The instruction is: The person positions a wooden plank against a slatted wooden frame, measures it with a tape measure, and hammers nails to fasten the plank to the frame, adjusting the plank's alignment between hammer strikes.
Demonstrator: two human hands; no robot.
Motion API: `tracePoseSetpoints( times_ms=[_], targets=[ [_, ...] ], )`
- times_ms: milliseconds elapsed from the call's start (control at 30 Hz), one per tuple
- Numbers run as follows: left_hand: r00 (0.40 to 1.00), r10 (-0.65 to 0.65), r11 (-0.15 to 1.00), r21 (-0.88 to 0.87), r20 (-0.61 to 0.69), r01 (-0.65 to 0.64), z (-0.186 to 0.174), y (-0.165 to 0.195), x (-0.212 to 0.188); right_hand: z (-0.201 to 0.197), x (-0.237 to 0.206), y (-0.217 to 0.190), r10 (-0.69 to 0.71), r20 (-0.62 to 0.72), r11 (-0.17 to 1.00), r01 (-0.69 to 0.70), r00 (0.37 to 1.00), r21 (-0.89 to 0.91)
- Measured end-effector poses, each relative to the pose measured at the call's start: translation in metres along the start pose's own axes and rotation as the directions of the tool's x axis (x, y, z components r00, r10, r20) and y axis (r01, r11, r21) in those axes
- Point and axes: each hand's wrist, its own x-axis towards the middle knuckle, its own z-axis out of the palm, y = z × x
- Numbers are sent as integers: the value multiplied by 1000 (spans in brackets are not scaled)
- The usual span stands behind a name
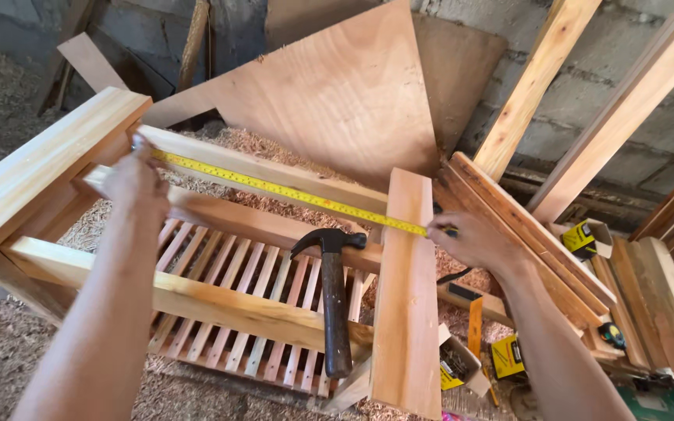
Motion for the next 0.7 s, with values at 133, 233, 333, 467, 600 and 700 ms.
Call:
tracePoseSetpoints(
  times_ms=[133,233,333,467,600,700],
  targets=[
    [988,-6,965,261,155,-35,27,-74,5,26,43,1,227,151,974,-224,962,-35],
    [935,284,900,277,214,-337,39,-91,19,44,77,0,135,64,984,-126,989,-126],
    [956,292,860,436,1,-263,32,-59,47,52,95,18,187,180,966,-147,966,-212],
    [966,240,714,655,101,-246,15,-4,51,43,89,71,122,177,983,-95,977,-155],
    [873,327,354,810,362,-469,9,21,20,59,83,114,226,151,959,-193,962,-209],
    [508,479,24,568,715,-823,20,28,4,72,89,132,297,149,947,-271,943,-172]
  ],
)
